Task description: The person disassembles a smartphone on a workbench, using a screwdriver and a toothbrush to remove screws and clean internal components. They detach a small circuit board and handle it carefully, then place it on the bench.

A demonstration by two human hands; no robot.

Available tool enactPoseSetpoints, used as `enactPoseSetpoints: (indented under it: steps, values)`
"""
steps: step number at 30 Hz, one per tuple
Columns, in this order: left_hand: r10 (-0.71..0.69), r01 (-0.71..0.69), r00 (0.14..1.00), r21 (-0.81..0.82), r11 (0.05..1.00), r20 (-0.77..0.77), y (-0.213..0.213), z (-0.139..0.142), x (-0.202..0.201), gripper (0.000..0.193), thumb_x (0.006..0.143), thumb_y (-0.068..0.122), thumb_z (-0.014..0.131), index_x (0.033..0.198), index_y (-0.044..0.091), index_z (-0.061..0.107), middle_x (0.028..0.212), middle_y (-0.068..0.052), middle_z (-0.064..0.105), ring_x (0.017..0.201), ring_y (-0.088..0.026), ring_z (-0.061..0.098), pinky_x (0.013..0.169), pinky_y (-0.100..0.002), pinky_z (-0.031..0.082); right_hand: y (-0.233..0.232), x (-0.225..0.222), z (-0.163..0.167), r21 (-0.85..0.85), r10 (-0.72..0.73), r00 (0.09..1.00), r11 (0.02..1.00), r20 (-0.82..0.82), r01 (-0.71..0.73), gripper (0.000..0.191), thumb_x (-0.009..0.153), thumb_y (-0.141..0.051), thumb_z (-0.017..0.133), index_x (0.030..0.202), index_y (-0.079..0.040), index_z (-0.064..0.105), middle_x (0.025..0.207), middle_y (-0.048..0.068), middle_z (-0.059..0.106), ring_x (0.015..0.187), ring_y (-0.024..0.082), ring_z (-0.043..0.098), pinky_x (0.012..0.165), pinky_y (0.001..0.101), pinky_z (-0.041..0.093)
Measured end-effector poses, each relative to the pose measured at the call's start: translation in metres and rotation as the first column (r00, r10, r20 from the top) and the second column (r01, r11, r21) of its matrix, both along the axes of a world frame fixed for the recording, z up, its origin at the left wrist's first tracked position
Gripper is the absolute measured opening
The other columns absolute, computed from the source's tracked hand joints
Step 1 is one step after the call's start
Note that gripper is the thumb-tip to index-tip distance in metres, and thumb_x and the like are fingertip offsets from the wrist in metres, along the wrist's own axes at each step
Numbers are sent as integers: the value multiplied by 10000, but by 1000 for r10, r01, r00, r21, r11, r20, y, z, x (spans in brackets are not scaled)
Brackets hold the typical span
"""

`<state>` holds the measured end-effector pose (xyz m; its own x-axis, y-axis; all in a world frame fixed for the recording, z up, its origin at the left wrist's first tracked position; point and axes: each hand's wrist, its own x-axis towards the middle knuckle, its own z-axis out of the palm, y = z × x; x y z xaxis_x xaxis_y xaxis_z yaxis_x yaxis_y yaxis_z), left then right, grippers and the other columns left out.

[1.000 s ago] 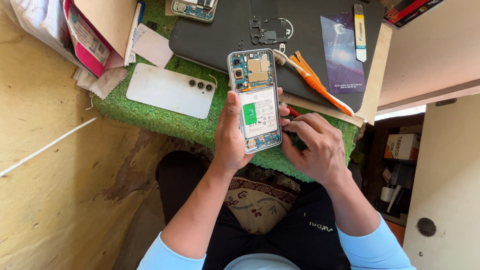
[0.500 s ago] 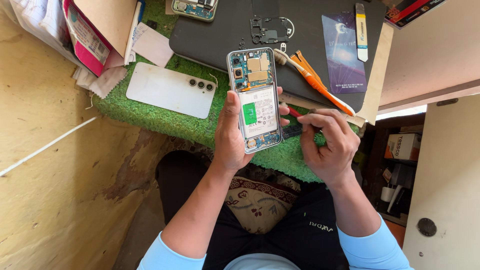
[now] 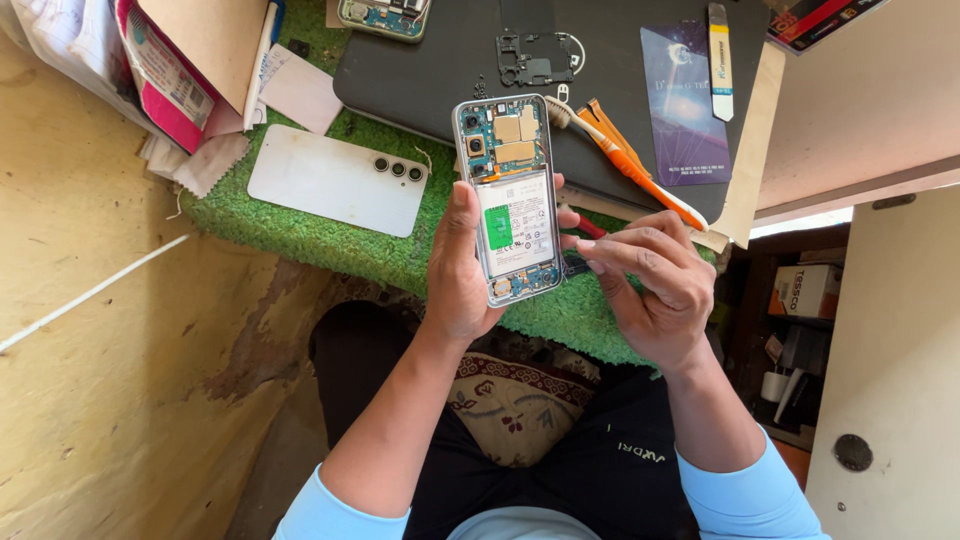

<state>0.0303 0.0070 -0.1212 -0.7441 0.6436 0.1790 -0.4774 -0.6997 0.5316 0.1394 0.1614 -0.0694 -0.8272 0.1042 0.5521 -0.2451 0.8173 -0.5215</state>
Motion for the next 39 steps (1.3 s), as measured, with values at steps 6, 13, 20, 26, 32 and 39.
enactPoseSetpoints:
  steps: [6,13,20,26,32,39]
  values:
    - [-8,8,1000,5,1000,1,0,1,0,680,1126,547,364,1510,-7,455,1416,-268,582,1167,-352,693,977,-476,638,1,0,-3,-140,28,1000,990,2,-28,256,919,39,783,1160,4,706,1010,102,733,873,168,688,750,277,533]
    - [-38,38,999,-5,999,-19,4,1,-1,671,1131,542,340,1499,-6,461,1401,-263,590,1179,-358,695,986,-478,642,10,5,-8,-122,-3,1000,993,11,5,205,884,59,788,1068,-8,725,941,107,728,715,126,648,578,234,467]
    - [-57,55,998,-45,997,-38,4,0,-2,666,1126,530,313,1479,-14,466,1373,-244,598,1181,-353,696,958,-475,649,8,4,-5,-186,70,996,981,62,-58,237,856,18,818,1082,-20,759,919,109,713,767,134,679,605,238,513]
    - [-62,61,997,-26,998,-36,7,-4,-3,664,1140,525,315,1482,-21,474,1371,-249,602,1185,-354,694,974,-486,650,8,0,-6,-232,66,995,972,73,-47,202,907,61,770,1094,-14,754,963,117,732,827,134,718,684,234,584]
    - [-58,58,998,-19,998,-1,9,-10,-6,661,1135,524,336,1491,-17,464,1391,-256,600,1192,-360,688,1012,-486,636,12,-2,-16,-189,-41,999,981,19,44,170,916,62,779,1073,3,750,954,126,744,799,132,708,654,230,545]
    - [102,-103,995,27,994,17,9,-10,-10,701,1130,590,343,1494,4,470,1367,-250,592,1139,-331,688,978,-466,628,20,0,6,-72,-237,959,965,156,250,97,914,25,767,1005,-6,778,877,99,757,665,121,657,571,231,461]
